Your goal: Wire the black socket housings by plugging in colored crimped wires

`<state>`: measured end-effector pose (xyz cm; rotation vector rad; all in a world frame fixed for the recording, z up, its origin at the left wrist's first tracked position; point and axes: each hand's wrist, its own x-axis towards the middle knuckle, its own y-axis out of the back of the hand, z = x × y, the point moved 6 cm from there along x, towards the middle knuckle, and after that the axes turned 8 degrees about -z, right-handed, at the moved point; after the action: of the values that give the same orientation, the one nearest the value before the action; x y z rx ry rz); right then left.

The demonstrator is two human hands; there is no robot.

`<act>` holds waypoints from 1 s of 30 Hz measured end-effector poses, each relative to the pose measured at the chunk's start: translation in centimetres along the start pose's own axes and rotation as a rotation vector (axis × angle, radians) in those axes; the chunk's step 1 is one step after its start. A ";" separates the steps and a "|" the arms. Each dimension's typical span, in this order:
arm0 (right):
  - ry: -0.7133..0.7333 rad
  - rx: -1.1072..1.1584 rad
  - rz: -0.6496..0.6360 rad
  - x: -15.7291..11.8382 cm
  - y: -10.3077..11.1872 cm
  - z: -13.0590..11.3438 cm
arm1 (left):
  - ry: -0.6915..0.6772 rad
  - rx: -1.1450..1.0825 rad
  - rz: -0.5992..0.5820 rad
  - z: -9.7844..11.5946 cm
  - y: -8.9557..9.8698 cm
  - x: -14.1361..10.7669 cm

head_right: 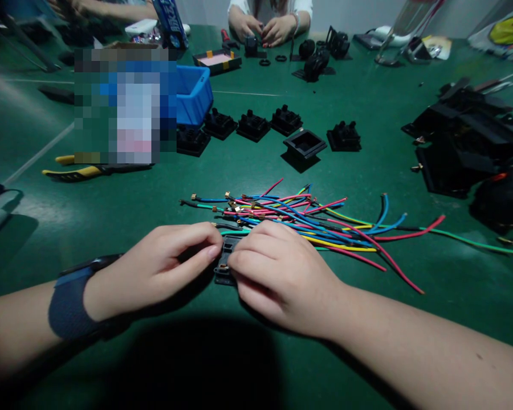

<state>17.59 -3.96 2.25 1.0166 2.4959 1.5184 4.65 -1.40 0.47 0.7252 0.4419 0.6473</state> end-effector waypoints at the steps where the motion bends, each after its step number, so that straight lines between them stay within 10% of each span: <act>1: 0.001 0.000 -0.001 0.0 0.0 0.0 | 0.001 0.003 -0.002 0.0 0.0 0.0; 30: 0.001 0.003 -0.007 0.4 -0.1 -0.1 | -0.010 -0.112 0.029 0.4 0.1 0.0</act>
<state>17.16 -3.85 2.35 1.0071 2.5007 1.5134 4.88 -1.51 0.80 0.6296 0.3836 0.6902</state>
